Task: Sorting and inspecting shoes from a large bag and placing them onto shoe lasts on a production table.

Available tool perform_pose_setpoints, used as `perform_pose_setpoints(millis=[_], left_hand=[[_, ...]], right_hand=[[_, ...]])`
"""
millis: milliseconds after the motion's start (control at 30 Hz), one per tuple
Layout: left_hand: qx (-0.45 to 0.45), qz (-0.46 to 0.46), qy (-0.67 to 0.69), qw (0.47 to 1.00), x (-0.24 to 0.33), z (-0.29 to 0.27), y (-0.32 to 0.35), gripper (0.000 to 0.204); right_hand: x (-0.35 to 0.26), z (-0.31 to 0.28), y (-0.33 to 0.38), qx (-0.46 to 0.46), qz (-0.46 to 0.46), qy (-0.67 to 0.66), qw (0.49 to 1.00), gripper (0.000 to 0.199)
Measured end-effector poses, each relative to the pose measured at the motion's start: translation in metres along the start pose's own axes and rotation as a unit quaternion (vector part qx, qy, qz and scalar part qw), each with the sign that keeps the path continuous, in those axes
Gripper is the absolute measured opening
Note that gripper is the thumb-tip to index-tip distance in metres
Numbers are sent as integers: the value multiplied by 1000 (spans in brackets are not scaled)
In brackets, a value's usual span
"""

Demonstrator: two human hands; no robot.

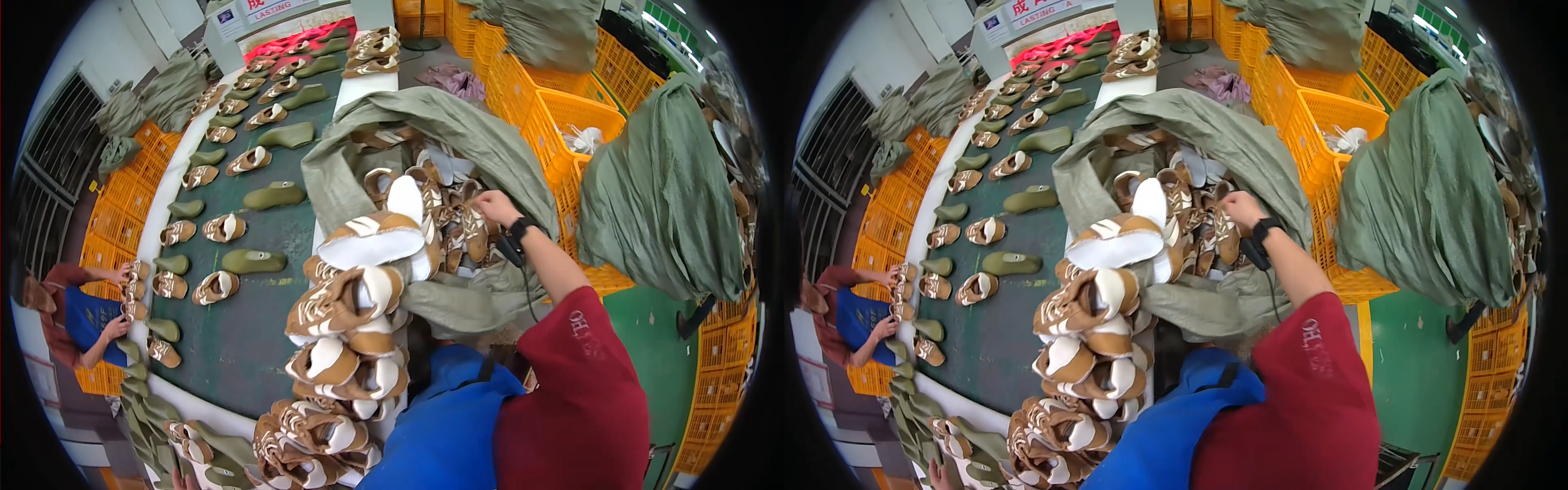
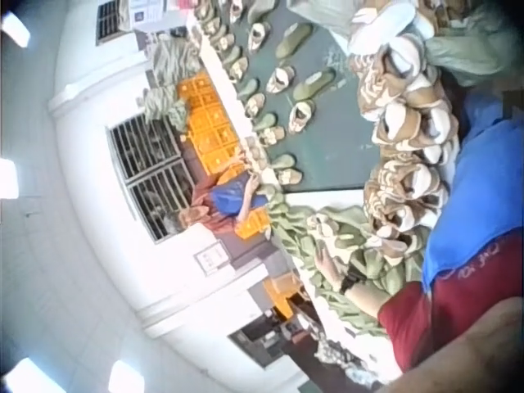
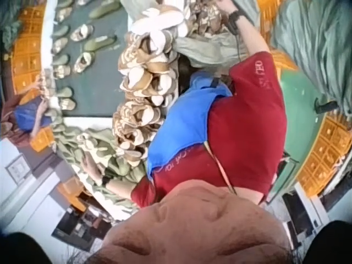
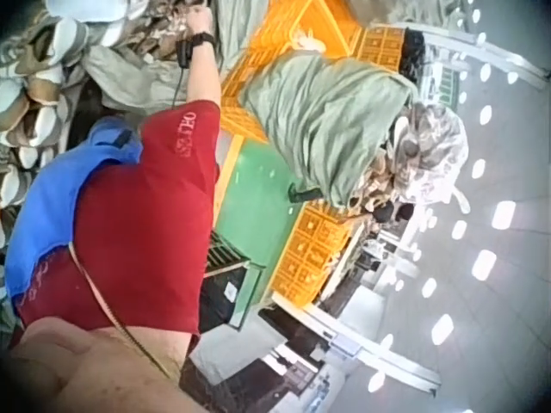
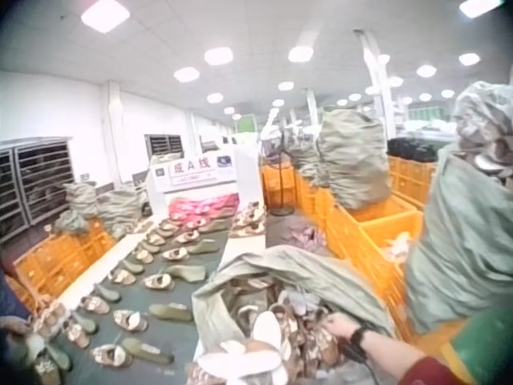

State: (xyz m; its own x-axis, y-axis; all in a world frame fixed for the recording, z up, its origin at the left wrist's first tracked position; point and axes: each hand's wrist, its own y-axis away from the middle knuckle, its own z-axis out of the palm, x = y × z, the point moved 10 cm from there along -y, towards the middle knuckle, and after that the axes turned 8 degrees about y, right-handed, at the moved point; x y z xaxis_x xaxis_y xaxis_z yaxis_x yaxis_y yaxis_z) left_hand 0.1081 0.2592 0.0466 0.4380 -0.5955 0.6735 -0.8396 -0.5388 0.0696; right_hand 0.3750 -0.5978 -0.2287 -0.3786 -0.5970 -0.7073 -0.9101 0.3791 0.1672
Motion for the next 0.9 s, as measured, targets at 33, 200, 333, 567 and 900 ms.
perform_pose_setpoints(millis=[33,200,333,567,900], left_hand=[[35,-59,-6,998,11,-5,24,46],[13,-28,-74,997,100,45,71,54],[33,-59,-115,991,155,69,104,49],[42,47,-40,997,173,79,100,40],[-81,251,-60,963,250,140,84,49]], right_hand=[[-13,16,-20,-24,-1,28,999,20],[-39,44,-88,53,-39,212,975,30],[-69,94,-116,9,-50,323,945,35],[-74,65,-160,32,-87,240,966,36],[-220,-117,31,-40,-174,-338,924,28]])
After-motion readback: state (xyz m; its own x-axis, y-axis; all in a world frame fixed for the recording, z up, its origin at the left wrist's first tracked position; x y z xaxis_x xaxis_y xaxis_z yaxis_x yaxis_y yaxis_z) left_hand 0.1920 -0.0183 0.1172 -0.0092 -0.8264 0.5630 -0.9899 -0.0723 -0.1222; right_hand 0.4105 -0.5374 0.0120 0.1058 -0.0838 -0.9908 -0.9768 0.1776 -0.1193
